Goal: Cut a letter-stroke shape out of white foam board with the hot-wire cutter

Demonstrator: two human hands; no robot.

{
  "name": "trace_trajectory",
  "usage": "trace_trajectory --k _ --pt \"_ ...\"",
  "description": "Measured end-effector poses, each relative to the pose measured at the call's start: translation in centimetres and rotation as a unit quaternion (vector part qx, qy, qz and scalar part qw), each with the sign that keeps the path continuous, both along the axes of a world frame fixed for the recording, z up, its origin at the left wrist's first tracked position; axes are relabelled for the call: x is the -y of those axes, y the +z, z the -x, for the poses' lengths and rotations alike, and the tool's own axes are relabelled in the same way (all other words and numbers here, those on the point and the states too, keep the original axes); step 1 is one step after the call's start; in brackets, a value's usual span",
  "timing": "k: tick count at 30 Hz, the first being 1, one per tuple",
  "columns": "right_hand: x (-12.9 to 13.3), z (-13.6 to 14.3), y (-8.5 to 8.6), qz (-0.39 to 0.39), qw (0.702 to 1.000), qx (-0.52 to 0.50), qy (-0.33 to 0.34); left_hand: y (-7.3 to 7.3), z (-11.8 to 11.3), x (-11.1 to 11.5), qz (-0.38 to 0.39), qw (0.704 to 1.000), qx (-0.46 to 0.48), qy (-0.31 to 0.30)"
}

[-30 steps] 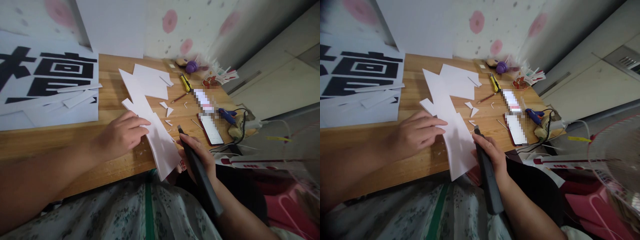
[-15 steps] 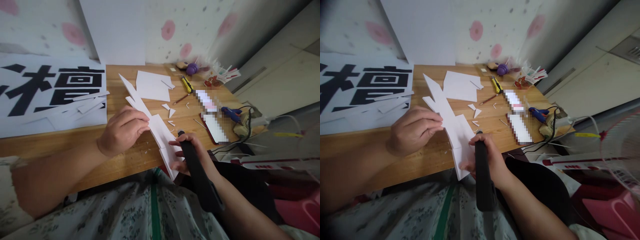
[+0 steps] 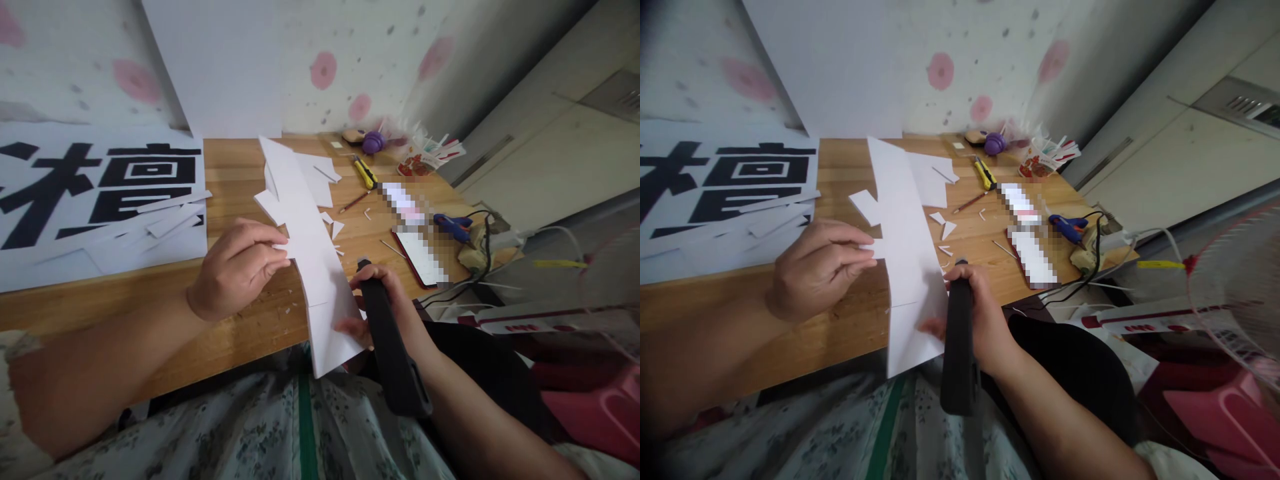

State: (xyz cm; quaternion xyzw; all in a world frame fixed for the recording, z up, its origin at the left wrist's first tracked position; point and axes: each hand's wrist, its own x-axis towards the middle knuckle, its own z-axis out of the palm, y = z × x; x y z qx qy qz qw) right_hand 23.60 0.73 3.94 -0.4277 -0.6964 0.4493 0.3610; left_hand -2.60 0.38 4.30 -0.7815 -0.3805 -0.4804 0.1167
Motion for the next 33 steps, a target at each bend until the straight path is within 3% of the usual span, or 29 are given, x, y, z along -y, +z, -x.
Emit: trace_trajectory --k 4,6,8,10,12,14,15,19,23,29,33 --pt "1.1 0.8 -0.1 0.001 0.998 -0.063 -0.027 -0.5 -0.2 -0.2 0.047 0.996 0.075 0.011" --pt "1.7 1.3 -0.2 0.033 0.993 -0.104 -0.039 -0.8 -0.5 -0.3 0.132 0.977 0.169 -0.005" --pt "2.2 1.9 -0.4 0.051 0.990 -0.122 -0.054 -1.0 -0.9 -0.5 0.250 0.913 0.318 -0.057" --pt "2.4 2.2 -0.7 0.046 0.990 -0.118 -0.066 -1.2 -1.3 -0.5 0.356 0.812 0.449 -0.111" --pt "2.3 2.4 -1.1 0.027 0.992 -0.104 -0.069 -1.1 -1.6 -0.4 0.447 0.716 0.516 -0.145" --pt "2.2 2.4 -1.5 0.005 0.994 -0.091 -0.065 -1.0 -1.8 -0.2 0.511 0.660 0.527 -0.158" --pt "2.2 2.4 -1.6 -0.007 0.995 -0.082 -0.058 -1.0 -1.9 -0.1 0.527 0.651 0.523 -0.158" --pt "2.0 1.9 -1.5 -0.099 0.995 -0.022 -0.025 -1.0 -1.8 -0.3 0.521 0.684 0.493 -0.132" --pt "0.8 0.6 -0.3 -0.235 0.971 0.024 -0.033 -1.0 -0.8 -1.3 0.560 0.704 0.421 -0.116" --pt "-1.3 -1.3 1.4 -0.183 0.983 0.030 0.010 -1.5 0.4 -2.4 0.620 0.718 0.294 -0.113" --pt "-0.8 -0.9 0.9 -0.133 0.990 0.020 -0.038 -2.4 -0.2 -2.9 0.598 0.763 0.231 -0.085"
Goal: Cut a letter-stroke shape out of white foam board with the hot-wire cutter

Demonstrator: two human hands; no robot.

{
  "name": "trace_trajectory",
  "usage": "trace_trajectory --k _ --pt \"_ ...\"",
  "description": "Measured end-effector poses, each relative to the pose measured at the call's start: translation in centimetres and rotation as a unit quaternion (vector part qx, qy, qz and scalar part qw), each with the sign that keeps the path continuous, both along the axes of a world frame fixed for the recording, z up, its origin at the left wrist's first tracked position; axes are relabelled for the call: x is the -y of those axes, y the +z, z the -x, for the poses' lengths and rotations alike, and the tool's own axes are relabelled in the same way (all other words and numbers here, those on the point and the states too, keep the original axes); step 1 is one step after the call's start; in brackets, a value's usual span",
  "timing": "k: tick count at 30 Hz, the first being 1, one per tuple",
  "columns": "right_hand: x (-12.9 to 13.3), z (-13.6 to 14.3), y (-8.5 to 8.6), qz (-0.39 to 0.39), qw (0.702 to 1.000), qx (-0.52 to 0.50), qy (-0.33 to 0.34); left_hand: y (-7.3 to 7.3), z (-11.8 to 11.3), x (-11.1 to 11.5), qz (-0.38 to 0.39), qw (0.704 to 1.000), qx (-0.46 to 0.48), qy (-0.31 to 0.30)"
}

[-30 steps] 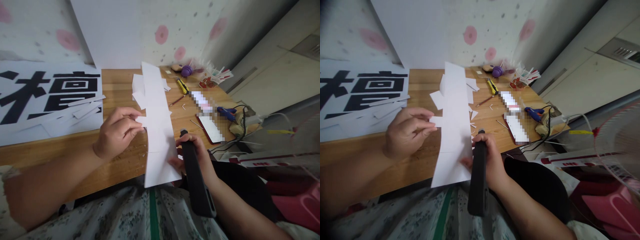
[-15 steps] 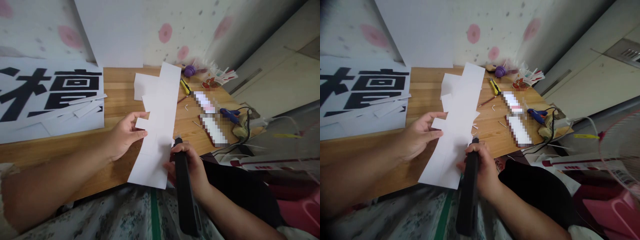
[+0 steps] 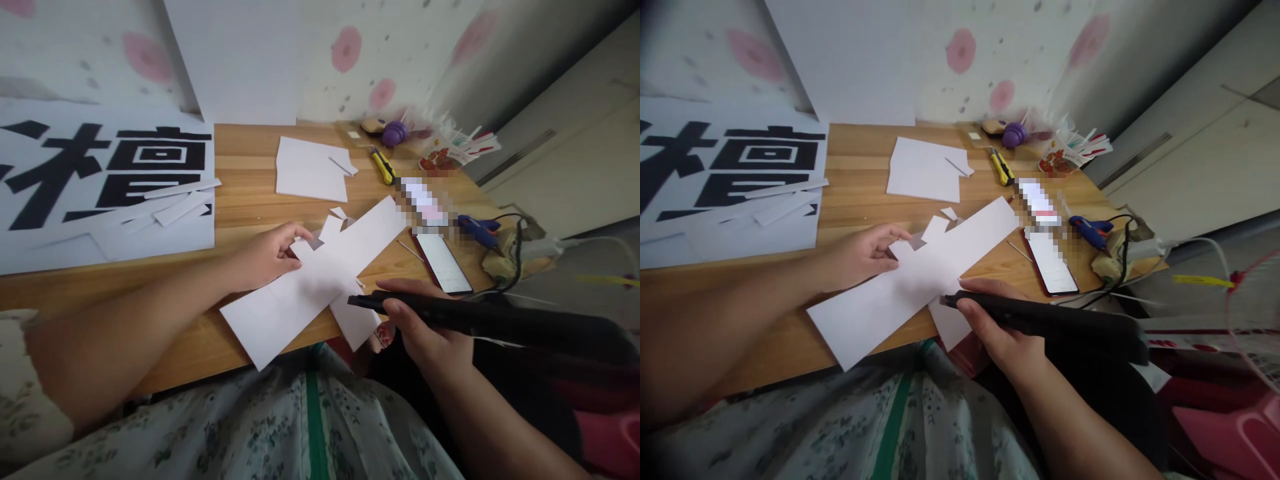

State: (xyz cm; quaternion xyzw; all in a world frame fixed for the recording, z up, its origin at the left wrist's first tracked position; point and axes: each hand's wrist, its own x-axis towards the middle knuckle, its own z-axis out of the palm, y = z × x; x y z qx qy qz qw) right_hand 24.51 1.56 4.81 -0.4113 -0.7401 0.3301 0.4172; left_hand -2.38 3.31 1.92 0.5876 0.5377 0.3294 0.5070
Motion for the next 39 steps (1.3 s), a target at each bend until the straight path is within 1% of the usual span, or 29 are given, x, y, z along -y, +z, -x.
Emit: trace_trajectory --k 1,3,5,7,9,11,13,15,17,19,22,26,31,35,37,39 --pt "0.2 0.3 -0.2 0.009 1.000 -0.008 -0.021 -0.1 -0.2 -0.1 -0.022 0.999 -0.019 0.015" --pt "0.3 1.0 -0.6 0.003 0.998 -0.020 -0.055 -0.2 -0.3 -0.1 -0.069 0.995 -0.052 0.051" --pt "0.2 1.6 -0.9 -0.014 0.997 -0.019 -0.068 0.1 -0.2 0.3 -0.125 0.985 -0.100 0.058" --pt "-0.2 2.0 -1.1 -0.009 0.997 -0.019 -0.075 0.5 0.0 1.1 -0.191 0.963 -0.187 0.024" --pt "-0.6 2.2 -1.5 0.017 0.996 -0.026 -0.079 1.0 -0.1 2.2 -0.245 0.923 -0.296 -0.020" --pt "-1.0 2.1 -1.9 0.048 0.995 -0.038 -0.078 1.5 -0.6 3.5 -0.248 0.894 -0.370 -0.053" --pt "-1.1 2.0 -2.3 0.082 0.992 -0.055 -0.074 1.7 -1.2 4.6 -0.243 0.871 -0.419 -0.085" --pt "-1.1 2.0 -2.7 0.130 0.986 -0.079 -0.072 1.7 -1.8 5.2 -0.249 0.860 -0.435 -0.098" --pt "-0.8 2.0 -3.1 0.172 0.977 -0.103 -0.068 1.5 -2.1 5.3 -0.262 0.856 -0.434 -0.097" --pt "-0.5 2.2 -3.5 0.189 0.973 -0.115 -0.066 1.3 -2.1 5.1 -0.269 0.855 -0.433 -0.089" --pt "0.1 2.5 -4.0 0.172 0.976 -0.116 -0.065 1.1 -1.5 4.8 -0.274 0.855 -0.433 -0.079" --pt "0.5 2.7 -4.0 0.133 0.981 -0.121 -0.069 1.1 -0.9 4.5 -0.280 0.858 -0.424 -0.077" --pt "0.9 2.8 -3.9 0.177 0.972 -0.147 -0.057 0.8 -0.5 4.2 -0.303 0.856 -0.413 -0.076" --pt "1.4 3.3 -3.8 0.149 0.981 -0.126 -0.018 0.5 -0.2 4.0 -0.313 0.850 -0.417 -0.078" --pt "1.3 3.4 -3.6 0.158 0.978 -0.137 -0.023 0.5 -0.1 4.0 -0.305 0.850 -0.421 -0.083" --pt "0.9 3.5 -3.3 0.197 0.965 -0.168 -0.038 0.7 0.0 4.1 -0.290 0.853 -0.423 -0.094"
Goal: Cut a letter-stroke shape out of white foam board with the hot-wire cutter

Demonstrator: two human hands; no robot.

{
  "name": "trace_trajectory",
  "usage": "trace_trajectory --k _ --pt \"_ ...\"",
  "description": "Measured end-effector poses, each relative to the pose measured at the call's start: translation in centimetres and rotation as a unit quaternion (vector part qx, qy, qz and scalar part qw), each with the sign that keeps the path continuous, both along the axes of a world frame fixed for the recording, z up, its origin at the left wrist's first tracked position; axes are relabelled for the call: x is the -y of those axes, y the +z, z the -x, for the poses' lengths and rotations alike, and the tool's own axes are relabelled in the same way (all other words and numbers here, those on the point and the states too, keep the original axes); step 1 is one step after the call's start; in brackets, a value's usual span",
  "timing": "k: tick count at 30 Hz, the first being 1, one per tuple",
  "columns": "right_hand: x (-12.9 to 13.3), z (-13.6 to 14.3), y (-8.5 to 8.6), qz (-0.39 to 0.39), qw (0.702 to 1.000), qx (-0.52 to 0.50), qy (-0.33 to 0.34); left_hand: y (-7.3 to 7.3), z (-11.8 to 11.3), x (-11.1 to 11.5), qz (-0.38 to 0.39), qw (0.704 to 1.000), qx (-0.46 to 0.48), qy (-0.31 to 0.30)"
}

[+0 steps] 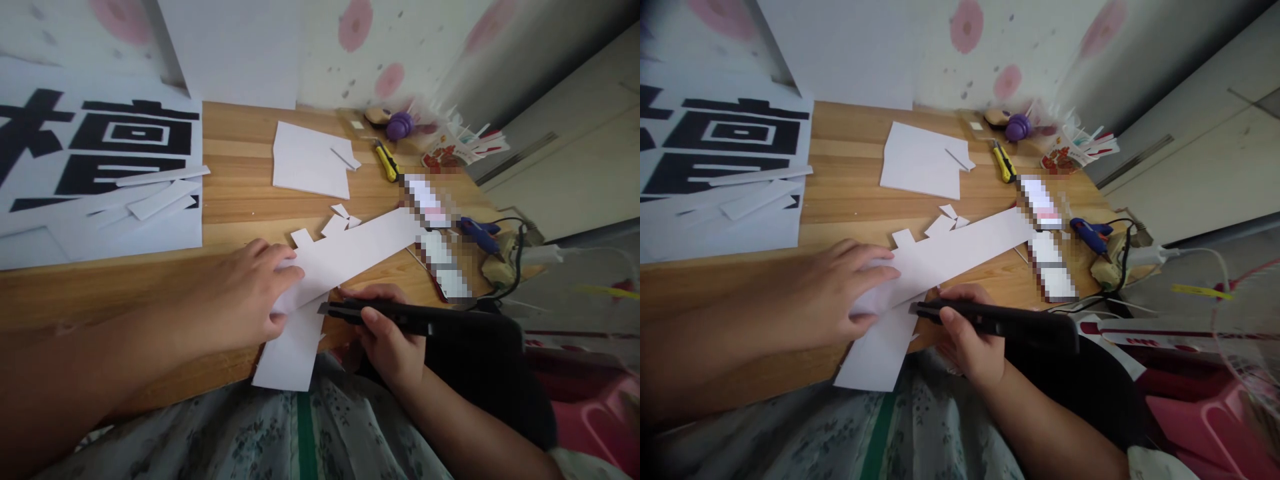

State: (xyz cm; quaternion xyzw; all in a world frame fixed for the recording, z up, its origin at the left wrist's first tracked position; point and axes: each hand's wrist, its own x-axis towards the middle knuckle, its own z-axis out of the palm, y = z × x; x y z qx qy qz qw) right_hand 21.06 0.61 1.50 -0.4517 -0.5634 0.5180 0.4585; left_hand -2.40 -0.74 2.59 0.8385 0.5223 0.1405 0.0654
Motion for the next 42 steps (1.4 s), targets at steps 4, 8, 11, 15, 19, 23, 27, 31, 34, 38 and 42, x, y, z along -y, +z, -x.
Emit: trace_trajectory --k 4,8,11,15,19,23,27,31,34,38,42 --pt "-0.7 -0.1 0.6 0.094 0.992 -0.063 0.056 0.3 0.7 0.0 0.050 0.998 0.000 -0.043" --pt "-1.0 0.5 1.0 0.117 0.986 -0.084 0.082 0.5 1.3 0.0 0.079 0.995 0.010 -0.066" --pt "-1.3 1.3 1.1 0.115 0.985 -0.106 0.072 0.5 1.2 0.0 0.075 0.996 0.022 -0.048" --pt "-2.0 2.2 0.9 0.107 0.983 -0.124 0.079 0.4 1.2 0.0 0.058 0.997 0.027 -0.034" --pt "-2.4 2.8 0.6 0.099 0.977 -0.160 0.100 0.4 1.5 -0.1 0.067 0.998 0.015 -0.017" --pt "-3.0 3.1 1.0 0.105 0.976 -0.166 0.097 0.3 1.3 0.1 0.077 0.997 0.004 -0.009" --pt "-2.7 2.5 1.8 0.125 0.977 -0.146 0.095 0.6 0.7 0.5 0.086 0.996 -0.003 -0.017" --pt "-1.0 0.9 1.9 0.132 0.970 -0.149 0.139 0.4 0.2 0.8 0.068 0.997 0.012 -0.018" --pt "0.6 -0.1 1.9 0.118 0.959 -0.145 0.213 0.2 0.2 0.6 0.059 0.998 0.027 -0.007" --pt "2.5 0.0 1.8 0.135 0.919 -0.168 0.331 0.3 0.8 -0.2 0.105 0.994 0.037 0.010" --pt "3.3 1.3 1.1 0.091 0.903 -0.139 0.397 0.0 1.4 -1.3 0.095 0.993 0.063 0.031"
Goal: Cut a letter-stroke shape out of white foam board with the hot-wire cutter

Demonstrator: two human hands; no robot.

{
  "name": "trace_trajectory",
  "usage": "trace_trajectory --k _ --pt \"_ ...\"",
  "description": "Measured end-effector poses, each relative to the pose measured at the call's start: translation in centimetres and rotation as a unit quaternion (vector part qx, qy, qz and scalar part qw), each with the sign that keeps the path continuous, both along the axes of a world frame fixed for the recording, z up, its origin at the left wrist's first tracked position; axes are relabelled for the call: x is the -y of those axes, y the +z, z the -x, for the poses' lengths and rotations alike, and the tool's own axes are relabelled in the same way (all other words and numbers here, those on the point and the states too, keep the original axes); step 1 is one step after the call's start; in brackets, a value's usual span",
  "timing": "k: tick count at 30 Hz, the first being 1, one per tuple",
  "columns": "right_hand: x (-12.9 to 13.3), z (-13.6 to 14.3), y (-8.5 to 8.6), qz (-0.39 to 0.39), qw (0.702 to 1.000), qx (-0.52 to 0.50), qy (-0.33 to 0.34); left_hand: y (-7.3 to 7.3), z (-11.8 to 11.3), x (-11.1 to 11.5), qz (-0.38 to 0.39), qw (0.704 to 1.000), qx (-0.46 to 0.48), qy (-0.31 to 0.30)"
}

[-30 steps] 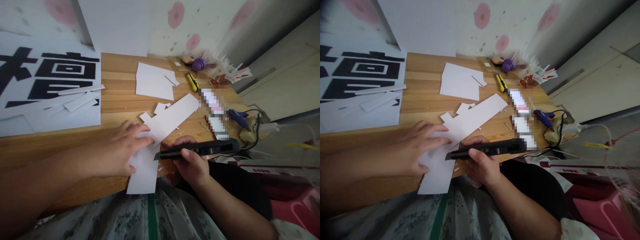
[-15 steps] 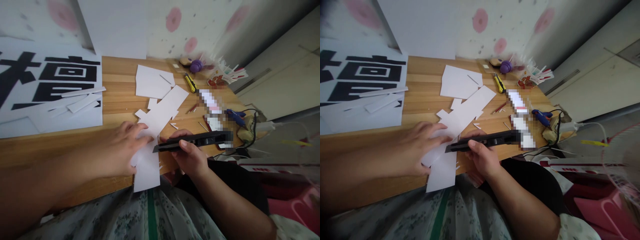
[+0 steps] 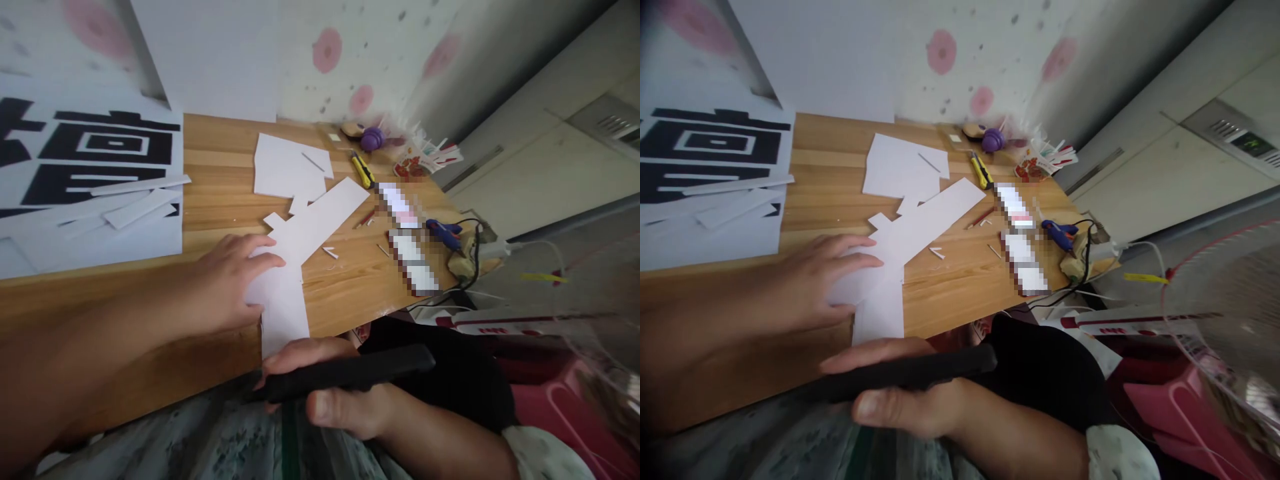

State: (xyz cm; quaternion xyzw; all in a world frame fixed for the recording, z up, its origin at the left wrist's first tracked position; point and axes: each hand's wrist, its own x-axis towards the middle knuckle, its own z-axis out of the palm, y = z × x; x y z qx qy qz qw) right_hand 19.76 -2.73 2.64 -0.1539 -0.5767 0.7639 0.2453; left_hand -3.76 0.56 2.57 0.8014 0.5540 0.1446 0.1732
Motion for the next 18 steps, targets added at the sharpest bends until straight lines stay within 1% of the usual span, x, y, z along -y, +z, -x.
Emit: trace_trajectory --k 2,3,4,6,8,9,11,13,15,16,18 --pt "0.0 0.6 -0.4 -0.123 0.992 0.005 0.010 -0.4 0.2 -0.5 -0.022 1.000 0.015 0.015" --pt "-0.1 0.9 -0.5 -0.198 0.980 0.016 0.015 -0.5 0.3 -0.6 -0.029 0.999 0.021 0.022" --pt "-0.2 1.1 -0.7 -0.275 0.961 0.032 0.019 -0.6 0.2 -0.7 -0.031 0.999 0.023 0.029" --pt "-0.4 1.3 -1.0 -0.410 0.909 0.074 0.023 -0.6 0.0 -0.7 -0.021 0.999 0.014 0.043" --pt "-0.6 1.3 -1.3 -0.500 0.861 0.093 0.001 -0.5 -0.4 -0.5 -0.005 0.998 -0.009 0.056" --pt "-0.7 1.2 -1.5 -0.528 0.844 0.090 -0.014 -0.4 -0.6 -0.4 -0.002 0.998 -0.024 0.059" --pt "-1.0 0.8 -1.8 -0.555 0.826 0.086 -0.035 -0.3 -0.9 0.0 -0.013 0.997 -0.049 0.049" --pt "-1.2 0.3 -2.0 -0.562 0.820 0.103 -0.030 -0.4 -1.1 0.4 -0.033 0.997 -0.063 0.013" --pt "-1.4 -0.1 -2.0 -0.564 0.816 0.126 -0.011 -0.4 -1.1 0.6 -0.031 0.997 -0.072 -0.025" --pt "-1.4 -0.3 -2.0 -0.567 0.813 0.133 -0.005 -0.4 -1.1 0.7 -0.026 0.996 -0.075 -0.036" --pt "-1.5 -0.7 -1.8 -0.576 0.806 0.136 -0.009 -0.4 -1.0 0.7 -0.022 0.996 -0.079 -0.039"
